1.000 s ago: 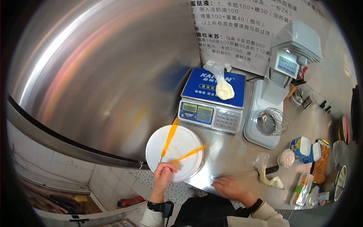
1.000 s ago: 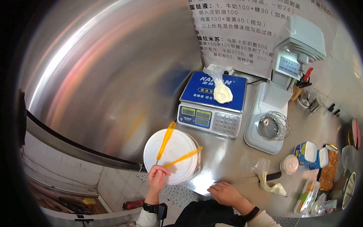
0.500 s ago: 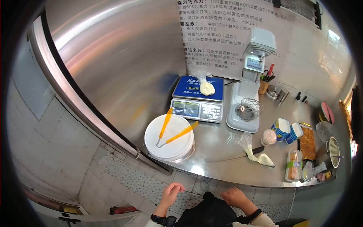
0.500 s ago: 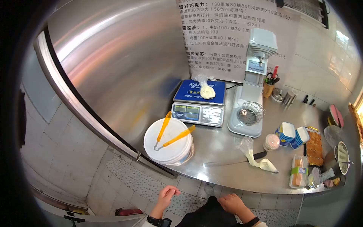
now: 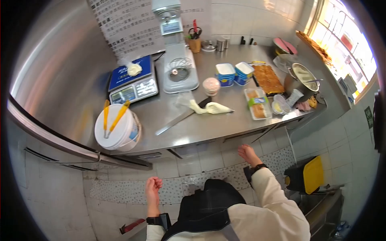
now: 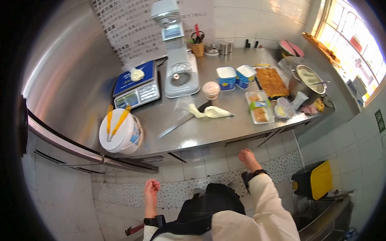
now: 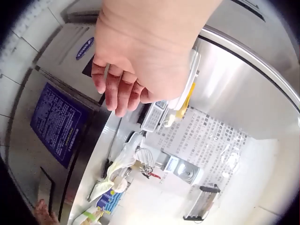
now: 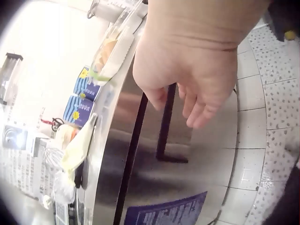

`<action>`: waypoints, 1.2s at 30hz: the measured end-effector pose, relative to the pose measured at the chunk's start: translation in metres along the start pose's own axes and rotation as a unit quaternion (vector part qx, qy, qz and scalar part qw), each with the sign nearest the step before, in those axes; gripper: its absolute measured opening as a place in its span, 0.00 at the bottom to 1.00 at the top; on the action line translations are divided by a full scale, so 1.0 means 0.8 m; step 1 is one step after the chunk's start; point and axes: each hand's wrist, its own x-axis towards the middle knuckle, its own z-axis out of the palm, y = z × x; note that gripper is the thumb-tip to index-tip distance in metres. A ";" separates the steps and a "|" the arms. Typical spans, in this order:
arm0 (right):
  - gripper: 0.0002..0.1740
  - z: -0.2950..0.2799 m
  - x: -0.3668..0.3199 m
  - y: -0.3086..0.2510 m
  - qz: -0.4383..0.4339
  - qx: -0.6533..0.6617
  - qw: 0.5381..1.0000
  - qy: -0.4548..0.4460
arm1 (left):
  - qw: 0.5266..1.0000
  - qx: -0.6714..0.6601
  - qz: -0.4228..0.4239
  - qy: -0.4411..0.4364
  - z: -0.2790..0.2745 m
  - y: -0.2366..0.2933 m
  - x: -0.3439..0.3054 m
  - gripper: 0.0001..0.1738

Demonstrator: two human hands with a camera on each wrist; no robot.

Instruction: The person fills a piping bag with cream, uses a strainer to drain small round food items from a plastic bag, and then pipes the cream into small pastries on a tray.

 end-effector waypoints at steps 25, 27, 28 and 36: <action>0.08 -0.122 0.144 -0.098 0.094 0.376 0.922 -0.025 | 0.968 0.144 -0.114 0.174 0.137 -0.178 -0.292 0.12; 0.08 -0.126 0.146 -0.096 0.070 0.376 0.923 -0.038 | 0.966 0.144 -0.114 0.183 0.125 -0.181 -0.305 0.12; 0.08 -0.131 0.154 -0.086 0.065 0.364 0.927 -0.067 | 0.964 0.132 -0.120 0.197 0.124 -0.182 -0.309 0.11; 0.18 -0.148 0.137 -0.075 0.036 0.299 0.935 -0.189 | 0.956 0.167 -0.155 0.187 0.142 -0.210 -0.313 0.11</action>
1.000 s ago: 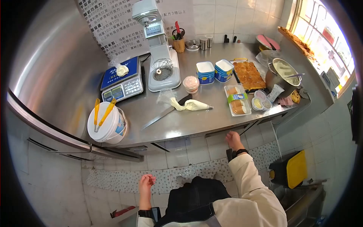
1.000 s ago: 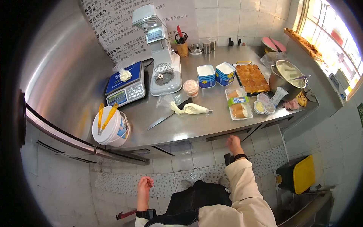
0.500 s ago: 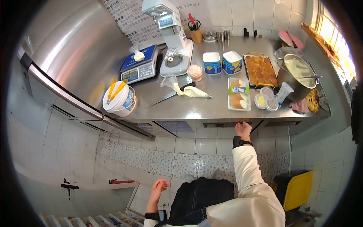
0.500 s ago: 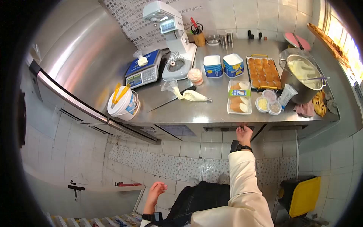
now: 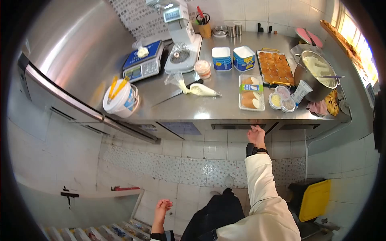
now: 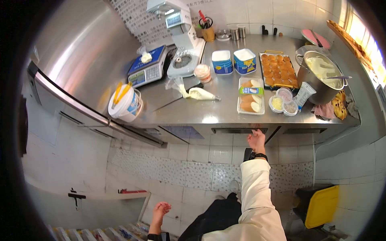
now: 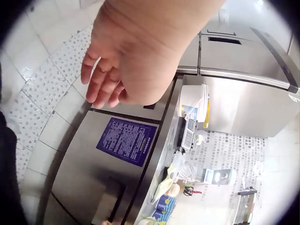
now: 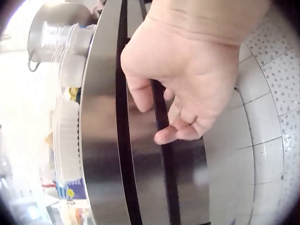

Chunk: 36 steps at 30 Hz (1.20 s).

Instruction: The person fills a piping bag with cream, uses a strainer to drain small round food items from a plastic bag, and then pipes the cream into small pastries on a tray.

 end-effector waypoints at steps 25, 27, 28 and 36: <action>0.12 -0.094 -0.018 -0.237 -0.085 0.069 0.994 0.018 | 0.937 0.258 0.076 -0.222 0.270 0.102 0.076 0.15; 0.10 -0.092 -0.031 -0.238 -0.063 0.070 0.995 0.018 | 0.917 0.283 0.092 -0.267 0.336 0.117 0.071 0.12; 0.20 -0.098 -0.038 -0.238 -0.057 -0.024 0.998 0.013 | 0.904 0.301 0.098 -0.286 0.372 0.127 0.066 0.12; 0.52 -0.258 -0.291 -0.246 0.002 -0.588 0.753 0.296 | 0.755 0.428 0.125 -0.480 0.616 0.110 0.047 0.13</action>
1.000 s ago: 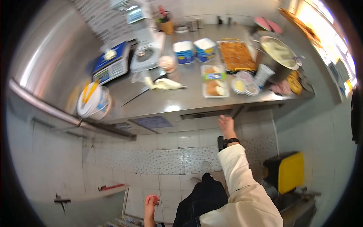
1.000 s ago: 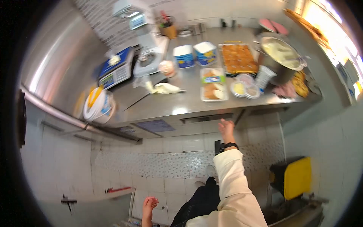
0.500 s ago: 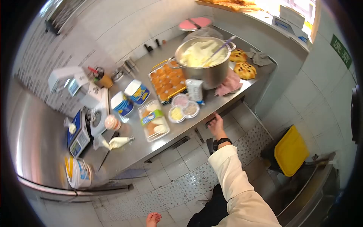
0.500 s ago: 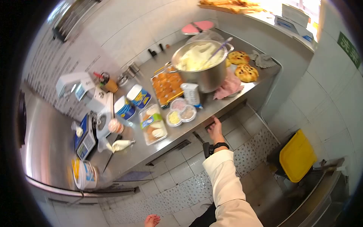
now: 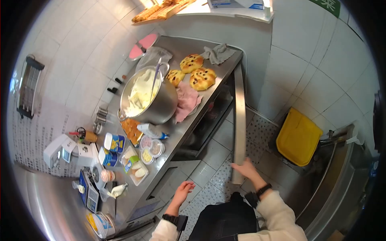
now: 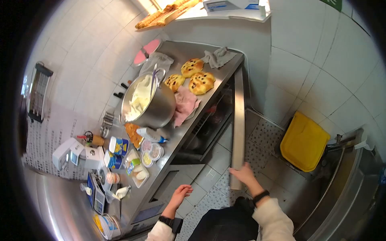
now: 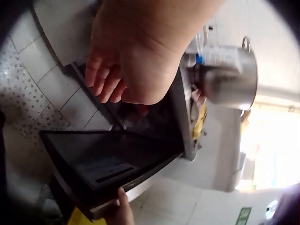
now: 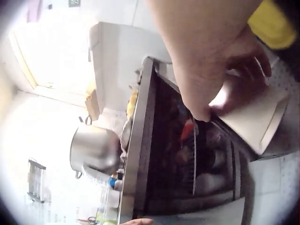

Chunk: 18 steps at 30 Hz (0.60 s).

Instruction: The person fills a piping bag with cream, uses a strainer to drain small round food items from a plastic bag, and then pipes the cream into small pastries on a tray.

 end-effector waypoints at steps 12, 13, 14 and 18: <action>0.46 -0.101 -0.090 0.029 0.079 -0.178 0.900 0.391 | 0.914 0.381 0.099 -0.097 0.122 0.101 0.318 0.26; 0.46 -0.105 -0.089 0.028 0.086 -0.166 0.902 0.389 | 0.915 0.380 0.094 -0.102 0.139 0.116 0.344 0.26; 0.46 -0.105 -0.087 0.025 0.093 -0.153 0.906 0.385 | 0.909 0.385 0.090 -0.128 0.155 0.133 0.370 0.26; 0.46 -0.120 -0.076 0.027 0.133 -0.162 0.897 0.390 | 0.795 0.507 0.313 -0.114 0.176 0.018 0.601 0.30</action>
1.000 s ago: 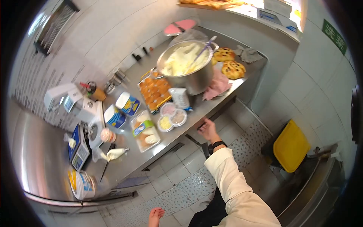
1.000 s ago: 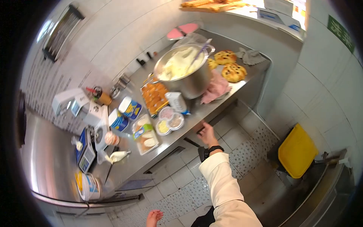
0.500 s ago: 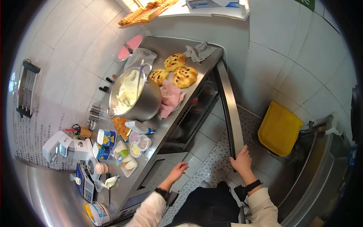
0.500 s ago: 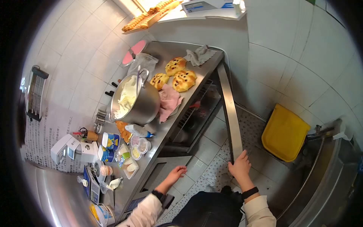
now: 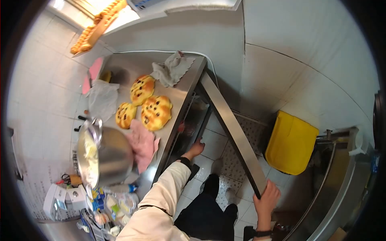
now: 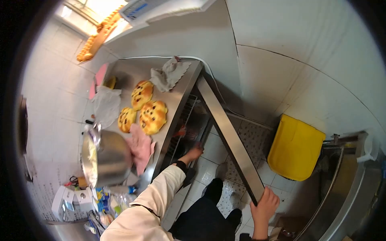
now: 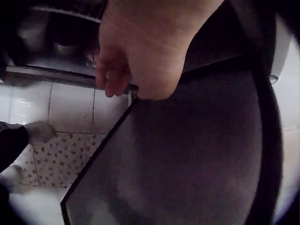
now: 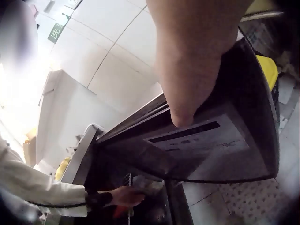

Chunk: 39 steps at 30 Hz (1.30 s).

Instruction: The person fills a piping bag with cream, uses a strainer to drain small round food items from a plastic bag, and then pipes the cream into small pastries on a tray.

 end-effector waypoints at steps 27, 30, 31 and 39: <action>0.39 -0.025 0.077 0.065 -0.025 -0.049 0.998 -0.041 | 0.880 -0.309 -0.211 0.293 -0.016 -0.094 0.351 0.17; 0.39 -0.023 0.077 0.069 -0.019 -0.049 0.998 -0.043 | 0.854 -0.338 -0.237 0.316 -0.005 -0.086 0.334 0.17; 0.39 -0.023 0.075 0.069 -0.015 -0.047 0.998 -0.048 | 0.846 -0.345 -0.248 0.322 -0.001 -0.085 0.322 0.17; 0.37 -0.028 0.081 0.062 0.003 -0.054 0.997 -0.063 | 0.809 -0.466 -0.147 0.327 0.019 -0.032 0.250 0.20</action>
